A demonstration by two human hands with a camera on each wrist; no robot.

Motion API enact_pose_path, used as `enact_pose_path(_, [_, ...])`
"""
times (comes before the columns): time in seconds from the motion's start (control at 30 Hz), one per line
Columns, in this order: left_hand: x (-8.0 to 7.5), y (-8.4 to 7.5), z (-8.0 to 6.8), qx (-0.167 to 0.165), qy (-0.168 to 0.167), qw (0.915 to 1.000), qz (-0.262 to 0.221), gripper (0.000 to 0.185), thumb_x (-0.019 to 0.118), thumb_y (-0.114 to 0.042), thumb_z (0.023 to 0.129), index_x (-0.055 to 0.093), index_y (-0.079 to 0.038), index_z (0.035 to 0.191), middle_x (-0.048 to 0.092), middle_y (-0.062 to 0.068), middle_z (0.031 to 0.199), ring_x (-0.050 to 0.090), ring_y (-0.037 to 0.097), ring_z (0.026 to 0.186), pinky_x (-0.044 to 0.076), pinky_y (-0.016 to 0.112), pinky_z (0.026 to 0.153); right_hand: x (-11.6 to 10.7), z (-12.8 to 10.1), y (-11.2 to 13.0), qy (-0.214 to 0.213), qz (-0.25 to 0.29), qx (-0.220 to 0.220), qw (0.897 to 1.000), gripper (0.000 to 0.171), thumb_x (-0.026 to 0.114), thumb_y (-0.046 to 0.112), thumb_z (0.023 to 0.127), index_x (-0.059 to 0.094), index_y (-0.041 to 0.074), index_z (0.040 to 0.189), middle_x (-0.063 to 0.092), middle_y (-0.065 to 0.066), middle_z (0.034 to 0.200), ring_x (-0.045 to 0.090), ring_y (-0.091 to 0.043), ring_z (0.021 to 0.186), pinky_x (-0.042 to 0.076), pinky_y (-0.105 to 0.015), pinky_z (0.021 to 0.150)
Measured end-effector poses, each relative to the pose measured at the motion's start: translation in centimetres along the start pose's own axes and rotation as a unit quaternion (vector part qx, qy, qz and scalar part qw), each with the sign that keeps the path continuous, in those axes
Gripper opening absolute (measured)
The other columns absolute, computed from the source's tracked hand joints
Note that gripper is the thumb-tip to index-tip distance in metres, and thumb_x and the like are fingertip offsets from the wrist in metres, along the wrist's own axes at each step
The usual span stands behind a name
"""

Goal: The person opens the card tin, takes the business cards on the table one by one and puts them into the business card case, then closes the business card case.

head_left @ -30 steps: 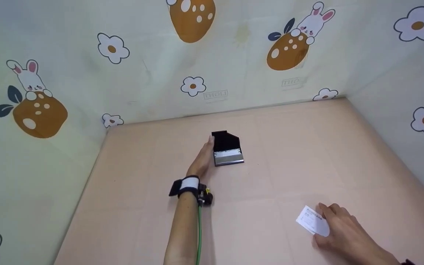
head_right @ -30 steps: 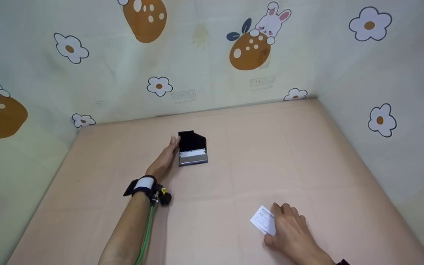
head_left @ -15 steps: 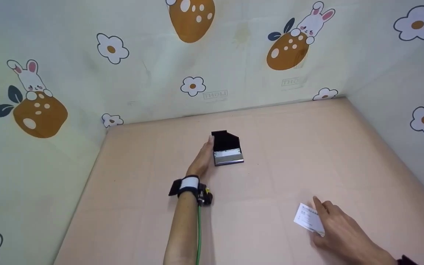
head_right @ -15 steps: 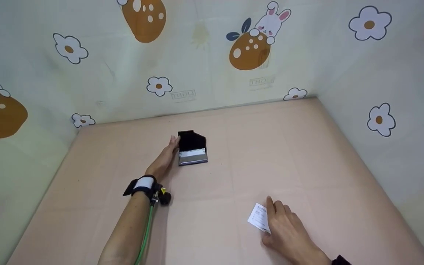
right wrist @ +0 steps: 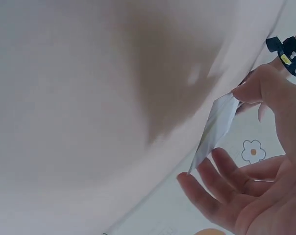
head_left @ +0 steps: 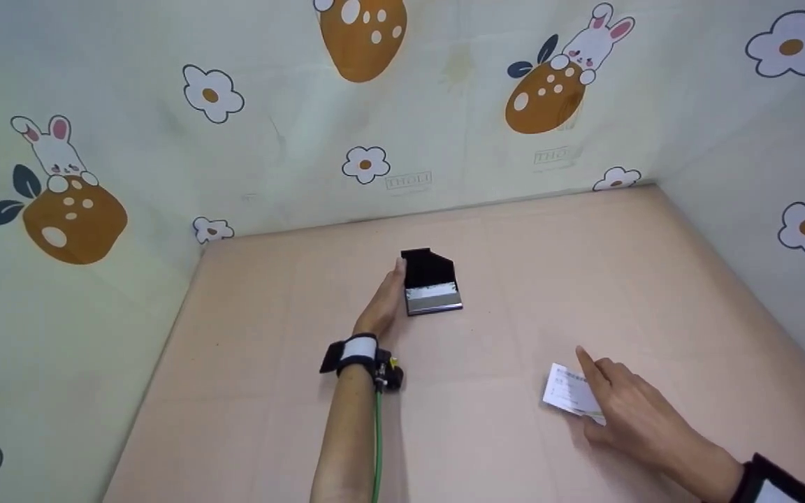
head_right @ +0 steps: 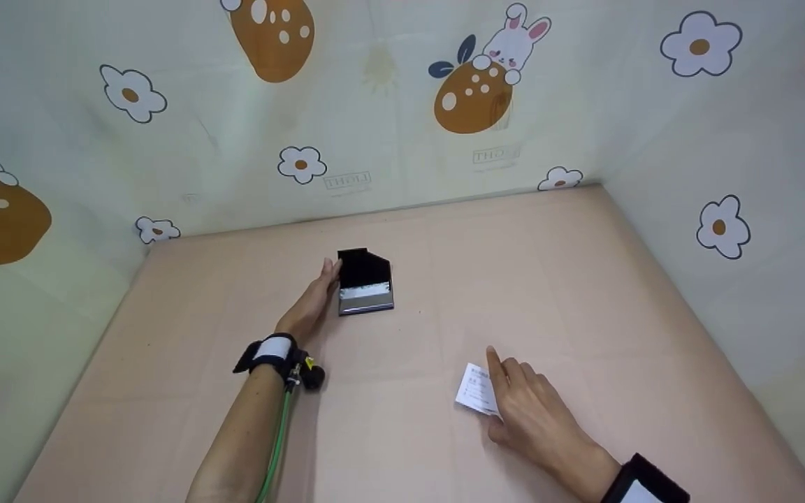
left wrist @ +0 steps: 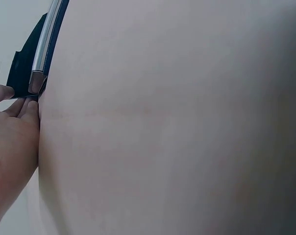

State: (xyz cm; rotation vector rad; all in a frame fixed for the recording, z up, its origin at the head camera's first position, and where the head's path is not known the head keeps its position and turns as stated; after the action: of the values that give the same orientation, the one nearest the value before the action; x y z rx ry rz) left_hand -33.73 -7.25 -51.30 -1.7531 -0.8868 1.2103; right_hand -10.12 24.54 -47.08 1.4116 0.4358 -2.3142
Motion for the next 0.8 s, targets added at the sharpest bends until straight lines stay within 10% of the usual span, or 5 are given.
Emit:
enact_pose_path(0.27, [-0.1,0.0,-0.2,-0.016,-0.003,0.9999,0.004,0.089,0.012,-0.077,0.096,0.019,-0.016,0.162,0.019,0.008,0.169,0.012,0.029,0.158,0.008,0.050,0.129,-0.4,2.9,-0.7,-0.082,0.002,-0.066,0.994,0.100,0.086,0.010,0.050,0.048,-0.015,0.138,0.065,-0.018,0.098,0.063,-0.021,0.082,0.056,-0.032,0.062])
enact_pose_path(0.8, [0.1,0.1,-0.3,-0.024,-0.005,0.9996,-0.016,0.085,0.015,-0.072,0.100,0.018,-0.014,0.162,0.018,0.010,0.169,0.011,0.030,0.158,0.007,0.051,0.129,1.0,6.6,-0.8,-0.109,0.003,-0.106,0.988,0.086,0.085,0.006,0.057,0.053,-0.014,0.134,0.064,-0.020,0.100,0.064,-0.025,0.085,0.056,-0.032,0.064])
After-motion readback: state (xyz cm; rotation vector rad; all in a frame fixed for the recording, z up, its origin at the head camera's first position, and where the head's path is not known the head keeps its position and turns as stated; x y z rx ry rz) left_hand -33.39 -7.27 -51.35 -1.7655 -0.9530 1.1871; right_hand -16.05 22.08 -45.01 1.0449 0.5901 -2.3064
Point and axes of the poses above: each hand's wrist, its own z-axis towards the middle knuckle, its own x-axis out of the palm, y = z × x, the point moved 3 cm from there along z, towards the middle knuckle
